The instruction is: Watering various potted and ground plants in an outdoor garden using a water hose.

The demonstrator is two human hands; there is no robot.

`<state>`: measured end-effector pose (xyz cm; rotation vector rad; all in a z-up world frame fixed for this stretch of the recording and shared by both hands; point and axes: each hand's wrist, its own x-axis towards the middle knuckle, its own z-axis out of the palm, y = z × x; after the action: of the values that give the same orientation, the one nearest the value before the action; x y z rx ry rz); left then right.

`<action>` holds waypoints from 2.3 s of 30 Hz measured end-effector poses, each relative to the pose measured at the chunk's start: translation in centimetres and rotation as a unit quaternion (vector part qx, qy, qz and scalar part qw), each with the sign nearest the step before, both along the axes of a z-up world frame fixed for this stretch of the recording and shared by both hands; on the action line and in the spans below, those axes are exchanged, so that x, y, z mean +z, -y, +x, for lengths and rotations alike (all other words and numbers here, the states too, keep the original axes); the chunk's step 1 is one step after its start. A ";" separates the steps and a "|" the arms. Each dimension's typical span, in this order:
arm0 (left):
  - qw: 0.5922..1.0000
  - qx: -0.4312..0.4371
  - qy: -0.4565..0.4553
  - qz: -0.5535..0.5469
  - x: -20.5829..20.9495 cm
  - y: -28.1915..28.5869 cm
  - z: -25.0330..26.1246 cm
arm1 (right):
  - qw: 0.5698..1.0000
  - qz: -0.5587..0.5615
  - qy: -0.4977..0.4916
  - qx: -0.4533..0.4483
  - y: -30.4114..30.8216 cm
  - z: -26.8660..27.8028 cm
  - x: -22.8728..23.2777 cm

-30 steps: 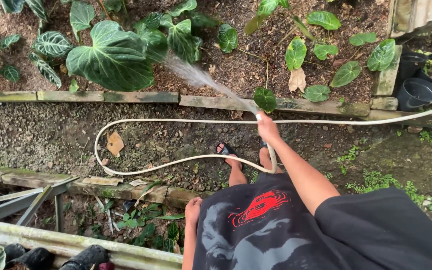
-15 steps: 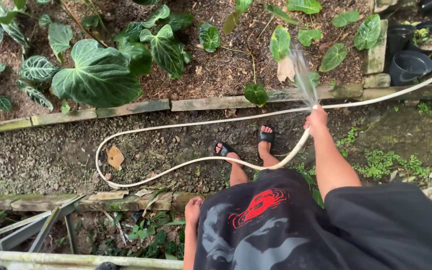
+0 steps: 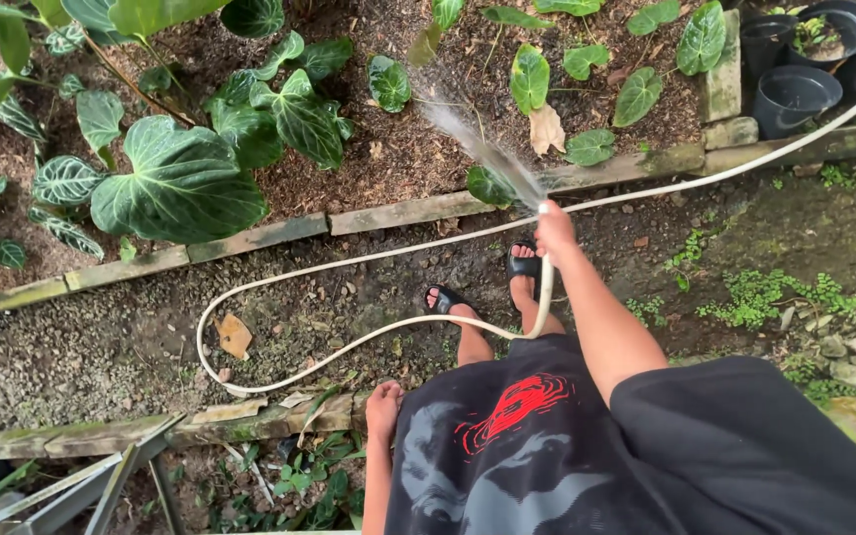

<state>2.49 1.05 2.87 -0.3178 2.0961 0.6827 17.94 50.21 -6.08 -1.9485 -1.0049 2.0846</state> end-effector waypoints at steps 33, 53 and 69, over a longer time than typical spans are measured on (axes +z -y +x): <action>0.998 0.027 0.041 0.043 -1.1 1.1 -0.9 | 0.953 -0.029 -0.031 -0.301 -6.8 16.9 -0.2; 0.998 0.004 0.040 0.057 -2.2 0.8 -1.6 | 0.953 0.041 0.084 -0.287 -5.7 12.7 1.6; 0.998 0.014 0.032 0.058 -3.4 1.4 0.5 | 0.993 0.071 0.053 0.084 3.3 -6.3 8.3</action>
<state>3.02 -0.36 -0.55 -0.2999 1.9864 0.7964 11.62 46.94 2.19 -1.9851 -1.3431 1.9452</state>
